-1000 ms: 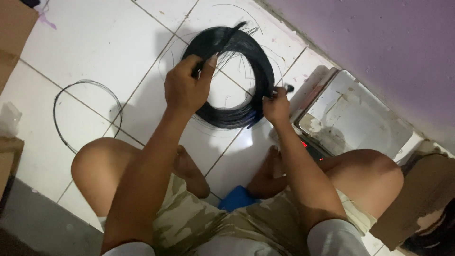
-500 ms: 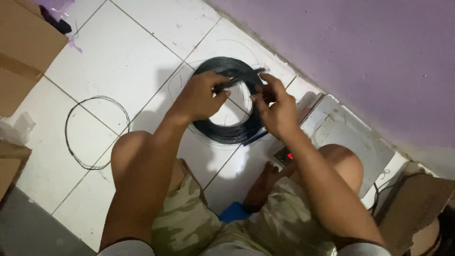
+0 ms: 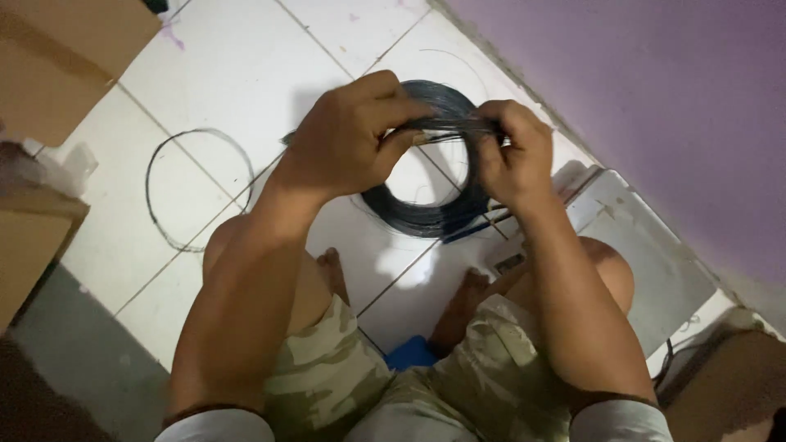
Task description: A person weighs a coil of black cable on a digital scale and then secures the coil by wrapping and twisting several wire ties around it using their hands and pliers.
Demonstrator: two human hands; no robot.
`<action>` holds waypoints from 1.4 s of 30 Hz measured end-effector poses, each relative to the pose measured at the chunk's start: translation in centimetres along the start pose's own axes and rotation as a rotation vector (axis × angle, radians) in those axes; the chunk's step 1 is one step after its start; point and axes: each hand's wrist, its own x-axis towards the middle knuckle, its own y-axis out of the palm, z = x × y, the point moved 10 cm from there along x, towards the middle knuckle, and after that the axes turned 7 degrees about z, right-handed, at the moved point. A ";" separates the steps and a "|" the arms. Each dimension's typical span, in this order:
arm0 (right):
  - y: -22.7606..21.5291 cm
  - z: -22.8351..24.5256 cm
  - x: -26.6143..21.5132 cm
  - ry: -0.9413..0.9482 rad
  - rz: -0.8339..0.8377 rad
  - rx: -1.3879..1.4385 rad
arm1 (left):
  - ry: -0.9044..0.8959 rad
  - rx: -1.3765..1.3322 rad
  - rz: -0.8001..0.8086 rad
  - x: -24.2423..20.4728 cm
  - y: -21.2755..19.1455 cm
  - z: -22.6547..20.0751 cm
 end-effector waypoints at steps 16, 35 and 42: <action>-1.5 -12.2 -5.5 0.459 -0.232 0.238 | -0.270 -0.098 0.036 1.7 3.6 8.4; 4.4 -12.3 -6.5 0.580 0.021 0.237 | -0.938 -0.338 0.124 -0.5 13.9 14.4; 12.5 -6.2 -6.7 0.639 0.300 0.446 | -1.009 -0.794 -0.113 -0.6 14.0 12.1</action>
